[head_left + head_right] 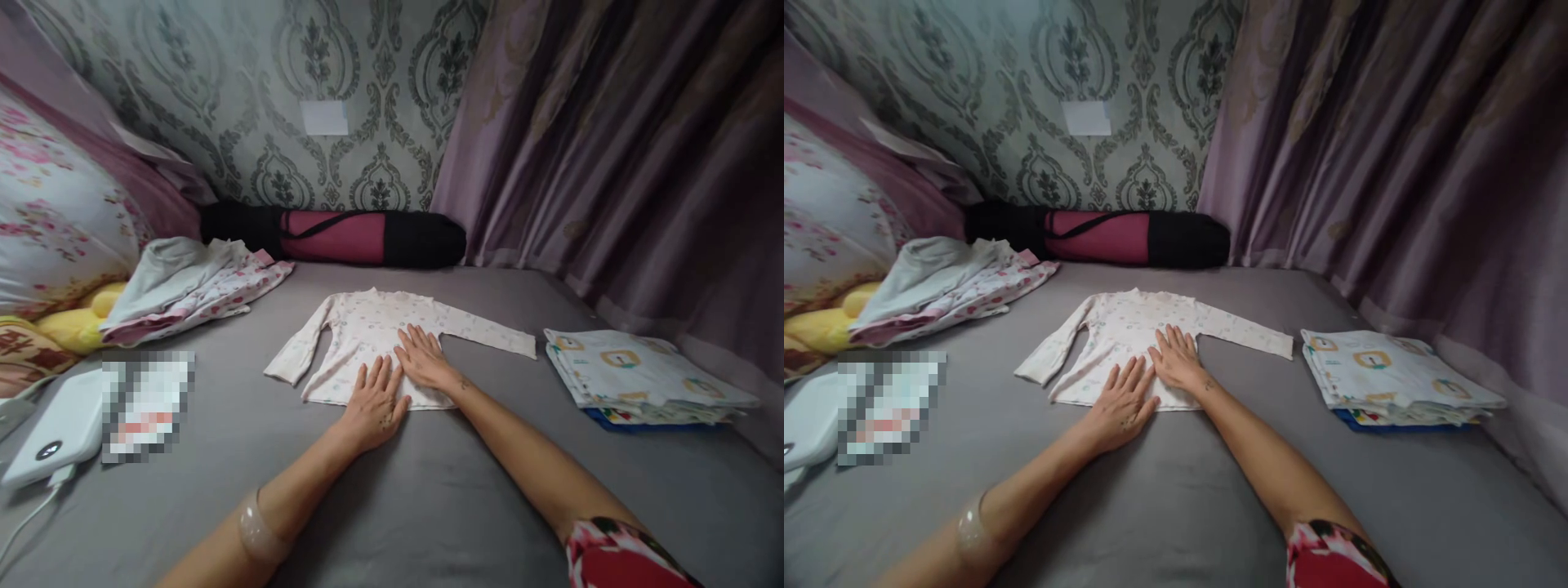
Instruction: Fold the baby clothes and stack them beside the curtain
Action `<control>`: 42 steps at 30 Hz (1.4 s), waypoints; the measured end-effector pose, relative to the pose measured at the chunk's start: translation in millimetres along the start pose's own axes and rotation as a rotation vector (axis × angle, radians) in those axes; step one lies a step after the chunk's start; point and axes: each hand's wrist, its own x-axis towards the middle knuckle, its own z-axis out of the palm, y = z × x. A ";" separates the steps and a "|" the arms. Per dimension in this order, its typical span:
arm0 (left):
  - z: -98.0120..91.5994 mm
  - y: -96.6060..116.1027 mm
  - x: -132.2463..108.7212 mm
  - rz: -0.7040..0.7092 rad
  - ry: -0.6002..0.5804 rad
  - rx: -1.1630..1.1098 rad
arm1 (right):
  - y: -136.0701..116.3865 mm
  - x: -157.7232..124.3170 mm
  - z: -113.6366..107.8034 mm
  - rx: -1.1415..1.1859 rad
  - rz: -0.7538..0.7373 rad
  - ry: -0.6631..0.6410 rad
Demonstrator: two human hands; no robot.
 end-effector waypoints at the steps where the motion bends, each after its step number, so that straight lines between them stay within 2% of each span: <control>1: -0.5 0.5 -0.5 0.007 -0.004 -0.005 | 0.6 8.8 -0.8 -0.011 0.027 0.010; 10: -1.8 -2.1 -2.5 0.040 -0.050 -0.043 | 11.9 85.4 -8.6 -0.083 0.248 0.117; 14: -5.2 -3.7 -2.3 0.059 -0.065 -0.076 | 15.2 98.4 -8.9 -0.083 0.287 0.188; 17: -9.8 -4.6 -2.3 0.057 -0.090 -0.107 | 16.6 95.3 -8.7 -0.095 0.235 0.208; 22: -13.1 -10.6 -2.0 0.063 -0.073 -0.179 | 18.3 69.7 -9.3 -0.107 0.014 0.101; 26: -12.5 -20.5 0.7 0.076 0.058 -0.255 | 19.5 33.6 -7.4 -0.110 -0.107 0.029; 31: -17.6 -31.9 4.8 0.127 0.198 -0.390 | 22.2 -13.7 -4.1 -0.119 -0.218 0.009; 35: -24.8 -35.0 3.3 0.110 0.187 -0.354 | 24.9 -44.4 -4.9 -0.118 -0.271 -0.002; 42: -30.9 -35.9 -3.9 0.039 0.177 -0.217 | 30.1 -102.1 -8.2 -0.071 -0.265 -0.032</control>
